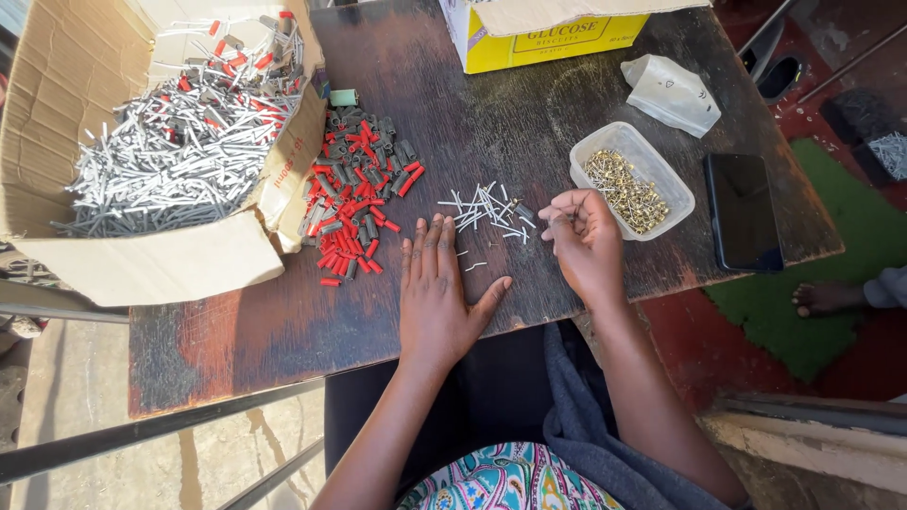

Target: The person sorts small metal fasteners and red plastic sleeves on a wooden table. They pick up the fasteners, separate them, and place them into a cardboard box. The person also handles a plastic container with brass-colored items.

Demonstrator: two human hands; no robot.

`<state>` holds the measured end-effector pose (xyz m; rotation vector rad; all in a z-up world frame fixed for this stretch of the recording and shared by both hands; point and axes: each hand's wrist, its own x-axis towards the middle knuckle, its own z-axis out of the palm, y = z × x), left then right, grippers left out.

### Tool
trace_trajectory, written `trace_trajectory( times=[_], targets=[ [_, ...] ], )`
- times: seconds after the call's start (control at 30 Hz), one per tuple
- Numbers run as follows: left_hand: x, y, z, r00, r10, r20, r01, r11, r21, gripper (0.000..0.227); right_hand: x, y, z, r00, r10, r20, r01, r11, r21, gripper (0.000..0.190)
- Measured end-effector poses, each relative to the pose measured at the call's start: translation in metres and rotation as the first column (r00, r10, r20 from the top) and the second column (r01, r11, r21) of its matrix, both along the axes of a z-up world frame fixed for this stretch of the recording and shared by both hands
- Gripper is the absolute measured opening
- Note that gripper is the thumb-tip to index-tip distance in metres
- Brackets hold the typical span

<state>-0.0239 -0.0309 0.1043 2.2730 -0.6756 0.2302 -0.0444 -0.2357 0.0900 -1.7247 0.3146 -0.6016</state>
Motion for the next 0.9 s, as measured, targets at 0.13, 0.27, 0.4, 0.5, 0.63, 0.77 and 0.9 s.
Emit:
trace_trajectory(
  times=[0.13, 0.27, 0.4, 0.5, 0.63, 0.77, 0.9],
  targets=[
    [-0.001, 0.0, -0.001, 1.0, -0.001, -0.001, 0.001, 1.0, 0.0, 0.091, 0.004, -0.003, 0.003, 0.976, -0.104, -0.19, 0.052, 0.964, -0.262, 0.015],
    [-0.001, 0.0, -0.001, 1.0, 0.004, 0.004, -0.004, 1.0, 0.006, 0.091, 0.012, -0.003, -0.004, 0.971, -0.123, -0.206, 0.011, 0.882, -0.472, 0.021],
    [-0.001, 0.001, -0.001, 1.0, 0.002, 0.007, -0.002, 1.0, 0.013, 0.089, 0.009, 0.0, -0.003, 0.981, -0.094, -0.171, 0.019, 0.918, -0.396, 0.017],
    [-0.001, 0.001, -0.001, 1.0, -0.008, 0.006, 0.008, 1.0, -0.004, 0.086, 0.007, -0.007, -0.015, 0.99, -0.039, -0.136, 0.028, 0.996, -0.079, 0.017],
    [-0.001, 0.0, -0.002, 0.999, 0.04, 0.022, -0.041, 0.999, 0.019, 0.089, -0.004, -0.005, 0.0, 0.996, 0.088, -0.022, -0.073, 0.925, 0.374, 0.02],
    [-0.005, 0.003, -0.002, 0.999, 0.038, 0.033, -0.039, 0.999, 0.031, 0.09, -0.001, 0.013, 0.032, 0.978, 0.21, 0.004, -0.149, 0.682, 0.716, 0.037],
    [-0.004, 0.002, -0.002, 0.999, 0.022, 0.042, -0.023, 0.999, 0.03, 0.089, 0.022, 0.05, 0.045, 0.967, 0.253, 0.028, -0.17, 0.564, 0.808, 0.044]
  ],
)
